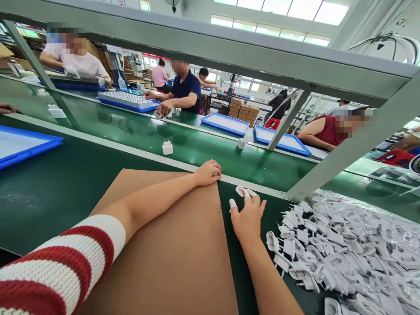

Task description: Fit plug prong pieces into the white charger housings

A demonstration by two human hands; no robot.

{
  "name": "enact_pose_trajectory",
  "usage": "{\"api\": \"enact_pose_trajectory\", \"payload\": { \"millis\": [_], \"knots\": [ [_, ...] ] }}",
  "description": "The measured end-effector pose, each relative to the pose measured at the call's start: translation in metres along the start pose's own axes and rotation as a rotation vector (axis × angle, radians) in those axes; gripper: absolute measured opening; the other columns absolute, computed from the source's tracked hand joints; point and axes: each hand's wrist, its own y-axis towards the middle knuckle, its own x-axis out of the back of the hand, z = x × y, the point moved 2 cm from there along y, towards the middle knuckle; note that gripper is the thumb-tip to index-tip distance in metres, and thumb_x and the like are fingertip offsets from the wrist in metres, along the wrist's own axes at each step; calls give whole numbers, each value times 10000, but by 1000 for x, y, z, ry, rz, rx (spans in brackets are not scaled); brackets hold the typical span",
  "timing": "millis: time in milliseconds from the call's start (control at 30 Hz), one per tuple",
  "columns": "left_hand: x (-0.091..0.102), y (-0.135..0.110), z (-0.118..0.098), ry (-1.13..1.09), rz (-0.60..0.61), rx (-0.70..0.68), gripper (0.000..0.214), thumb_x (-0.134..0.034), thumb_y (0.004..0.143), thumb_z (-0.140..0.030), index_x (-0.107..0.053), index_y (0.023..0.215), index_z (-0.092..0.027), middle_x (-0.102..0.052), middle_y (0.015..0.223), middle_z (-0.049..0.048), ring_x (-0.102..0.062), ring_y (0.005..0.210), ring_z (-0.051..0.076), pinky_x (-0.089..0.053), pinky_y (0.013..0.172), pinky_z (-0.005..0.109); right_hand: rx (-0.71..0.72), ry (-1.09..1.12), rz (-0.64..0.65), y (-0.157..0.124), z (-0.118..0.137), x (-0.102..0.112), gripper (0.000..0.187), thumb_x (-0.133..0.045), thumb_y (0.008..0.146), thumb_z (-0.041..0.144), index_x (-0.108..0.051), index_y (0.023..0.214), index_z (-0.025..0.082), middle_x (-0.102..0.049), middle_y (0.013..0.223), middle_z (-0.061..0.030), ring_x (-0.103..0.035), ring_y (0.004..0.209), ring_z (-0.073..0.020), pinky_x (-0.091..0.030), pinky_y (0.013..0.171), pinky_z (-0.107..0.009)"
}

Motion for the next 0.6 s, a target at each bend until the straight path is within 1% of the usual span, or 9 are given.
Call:
{"api": "enact_pose_trajectory", "payload": {
  "millis": [33,100,200,267,300,367,433,500,600],
  "knots": [
    [0,0,0,1,2,3,178,-628,903,-270,-778,855,-186,-715,1106,83,-556,1144,274,-450,1032,438,14,19,-10,0,1,2,543,-517,874,423,-592,1336,148,-565,1207,-161,-561,1116,-317,-160,1183,-667],
    [0,0,0,4,4,8,180,-624,903,-266,-778,855,-187,-716,1107,81,-556,1145,274,-448,1038,438,26,56,-33,1,3,5,505,-547,864,414,-612,1298,166,-576,1146,-142,-562,1044,-303,-285,1130,-637],
    [0,1,-1,8,7,9,181,-620,902,-261,-778,856,-186,-717,1104,79,-557,1138,275,-449,1038,442,-7,122,-39,2,5,10,457,-586,845,382,-632,1255,185,-587,1097,-124,-560,857,-249,-489,896,-495],
    [1,0,-1,10,7,5,180,-619,902,-260,-779,862,-186,-718,1101,79,-559,1135,272,-451,1038,439,-37,157,-27,3,5,13,432,-589,838,341,-641,1233,175,-600,1067,-112,-533,722,-201,-509,728,-408],
    [0,0,0,11,6,4,179,-620,902,-259,-779,866,-186,-718,1100,78,-559,1136,270,-452,1038,437,-42,169,-21,4,5,14,408,-584,833,313,-652,1209,170,-607,1045,-104,-529,693,-190,-502,688,-385],
    [0,0,0,13,3,3,176,-623,901,-259,-779,869,-185,-719,1098,79,-560,1136,268,-453,1037,434,-25,177,-8,4,6,15,345,-559,816,244,-680,1131,172,-618,999,-88,-567,726,-197,-501,691,-371],
    [0,0,0,16,2,5,174,-626,901,-258,-779,867,-183,-720,1094,79,-562,1135,268,-456,1032,432,2,156,26,4,5,14,312,-534,806,198,-700,1070,179,-620,976,-83,-607,815,-221,-508,745,-380],
    [-1,0,0,18,1,7,171,-628,901,-257,-779,867,-182,-721,1091,79,-562,1135,269,-458,1028,434,23,123,88,2,4,10,312,-532,832,210,-710,1088,189,-623,1001,-90,-621,885,-243,-514,787,-396],
    [0,0,0,21,4,4,170,-628,902,-254,-778,871,-181,-723,1088,77,-566,1131,269,-460,1022,435,84,116,181,-1,2,2,352,-560,885,291,-697,1198,207,-615,1152,-120,-599,1057,-285,-517,879,-429]
  ]
}}
